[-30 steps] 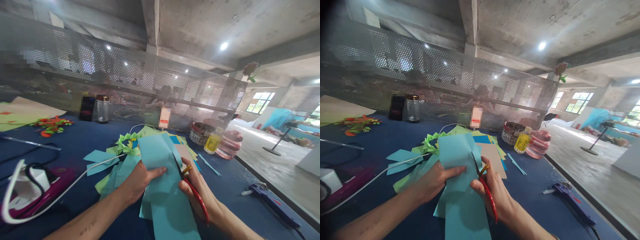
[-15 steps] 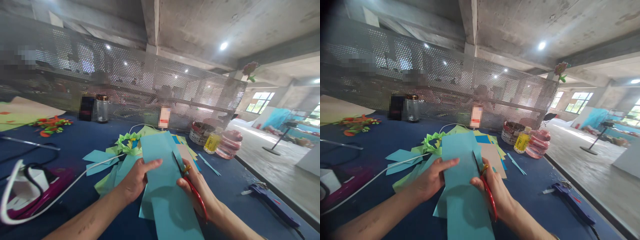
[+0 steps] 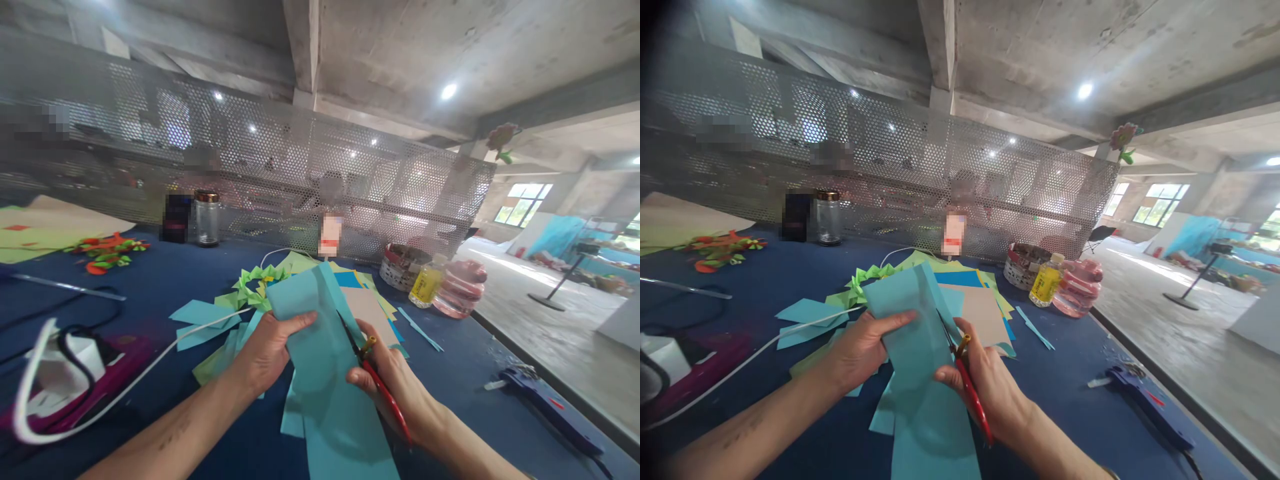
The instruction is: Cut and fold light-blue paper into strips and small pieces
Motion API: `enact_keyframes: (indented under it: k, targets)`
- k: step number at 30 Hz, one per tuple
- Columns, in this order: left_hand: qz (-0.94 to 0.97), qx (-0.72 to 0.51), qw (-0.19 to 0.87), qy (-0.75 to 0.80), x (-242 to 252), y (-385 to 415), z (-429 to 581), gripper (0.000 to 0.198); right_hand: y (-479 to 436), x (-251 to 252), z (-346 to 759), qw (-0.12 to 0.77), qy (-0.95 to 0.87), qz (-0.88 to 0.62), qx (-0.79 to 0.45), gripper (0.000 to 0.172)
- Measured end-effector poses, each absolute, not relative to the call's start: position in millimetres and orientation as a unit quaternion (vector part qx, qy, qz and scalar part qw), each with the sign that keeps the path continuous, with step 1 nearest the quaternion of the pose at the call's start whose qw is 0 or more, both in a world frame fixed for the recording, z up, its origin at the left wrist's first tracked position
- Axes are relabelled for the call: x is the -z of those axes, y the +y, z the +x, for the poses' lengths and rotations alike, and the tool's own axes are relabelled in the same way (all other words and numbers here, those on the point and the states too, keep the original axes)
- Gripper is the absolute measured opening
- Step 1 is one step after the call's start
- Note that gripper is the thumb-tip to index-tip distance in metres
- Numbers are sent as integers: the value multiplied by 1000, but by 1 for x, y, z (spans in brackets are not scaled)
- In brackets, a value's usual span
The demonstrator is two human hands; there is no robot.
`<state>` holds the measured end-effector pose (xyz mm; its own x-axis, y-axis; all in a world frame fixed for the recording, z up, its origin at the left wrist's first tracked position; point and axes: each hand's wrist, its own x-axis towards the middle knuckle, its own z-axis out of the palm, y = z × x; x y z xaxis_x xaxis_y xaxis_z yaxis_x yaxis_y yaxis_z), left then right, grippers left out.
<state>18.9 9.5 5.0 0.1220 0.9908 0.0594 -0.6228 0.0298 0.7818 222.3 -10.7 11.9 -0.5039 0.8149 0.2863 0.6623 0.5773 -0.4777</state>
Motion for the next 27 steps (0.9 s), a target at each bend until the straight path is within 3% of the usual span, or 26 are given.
enact_keyframes:
  k: [9, 19, 27]
  targets:
    - [382, -588, 659, 273, -7, 4, 20, 41, -15, -19, 221, 246, -839, -439, -207, 76]
    - [386, -581, 644, 312, -7, 7, 22, 43, -12, -19, 221, 257, -837, -425, -228, 87]
    - [409, -577, 651, 274, -4, 3, 23, 43, -14, -20, 220, 282, -846, -401, -209, 74]
